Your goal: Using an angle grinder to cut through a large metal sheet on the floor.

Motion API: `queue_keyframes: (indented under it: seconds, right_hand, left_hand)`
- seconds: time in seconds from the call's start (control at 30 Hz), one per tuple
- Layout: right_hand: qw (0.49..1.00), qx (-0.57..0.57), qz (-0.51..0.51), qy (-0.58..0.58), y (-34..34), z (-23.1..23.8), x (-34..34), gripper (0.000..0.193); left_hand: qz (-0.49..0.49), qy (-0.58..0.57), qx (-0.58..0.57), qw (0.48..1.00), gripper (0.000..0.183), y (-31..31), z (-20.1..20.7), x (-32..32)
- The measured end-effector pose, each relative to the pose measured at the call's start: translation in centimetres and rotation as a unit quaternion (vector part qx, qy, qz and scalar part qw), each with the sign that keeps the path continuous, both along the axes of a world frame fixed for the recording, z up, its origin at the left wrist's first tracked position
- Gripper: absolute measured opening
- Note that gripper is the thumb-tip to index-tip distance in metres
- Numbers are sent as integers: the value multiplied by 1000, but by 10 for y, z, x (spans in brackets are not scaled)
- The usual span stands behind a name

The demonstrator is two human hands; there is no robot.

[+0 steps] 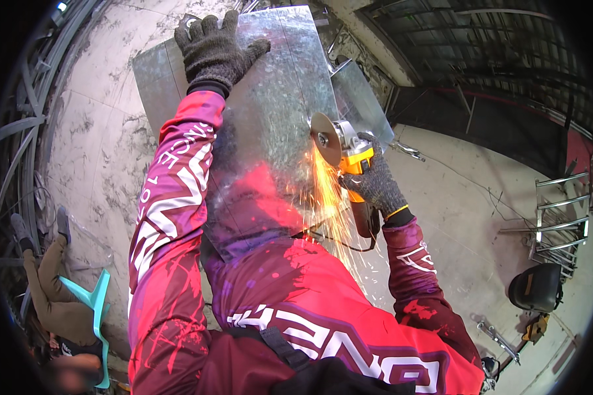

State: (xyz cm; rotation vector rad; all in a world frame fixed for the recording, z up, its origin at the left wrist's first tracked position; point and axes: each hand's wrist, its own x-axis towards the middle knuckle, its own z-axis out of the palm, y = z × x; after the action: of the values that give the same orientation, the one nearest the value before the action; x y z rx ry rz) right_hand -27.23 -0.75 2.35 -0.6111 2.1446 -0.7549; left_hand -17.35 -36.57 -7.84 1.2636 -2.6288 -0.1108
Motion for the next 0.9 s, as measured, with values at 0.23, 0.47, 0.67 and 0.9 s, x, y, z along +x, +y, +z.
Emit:
queue_keyframes:
  seconds: [0.23, 0.47, 0.67, 0.9]
  right_hand:
    - [1000, 4, -6, 10, -8, 6, 1, 90]
    - [1000, 3, 0, 17, -12, 4, -4, 90]
    - [999, -10, 16, 42, -15, -1, -8, 88]
    - [1000, -13, -15, -17, -17, -5, -12, 89]
  left_hand:
    - [-11, -48, 42, 998, 99, 4, 13, -2]
    - [-6, -34, 45, 998, 99, 7, 9, -5]
    - [-1, -18, 46, 999, 99, 5, 12, -2]
    - [-5, -11, 51, 999, 102, 6, 12, 0]
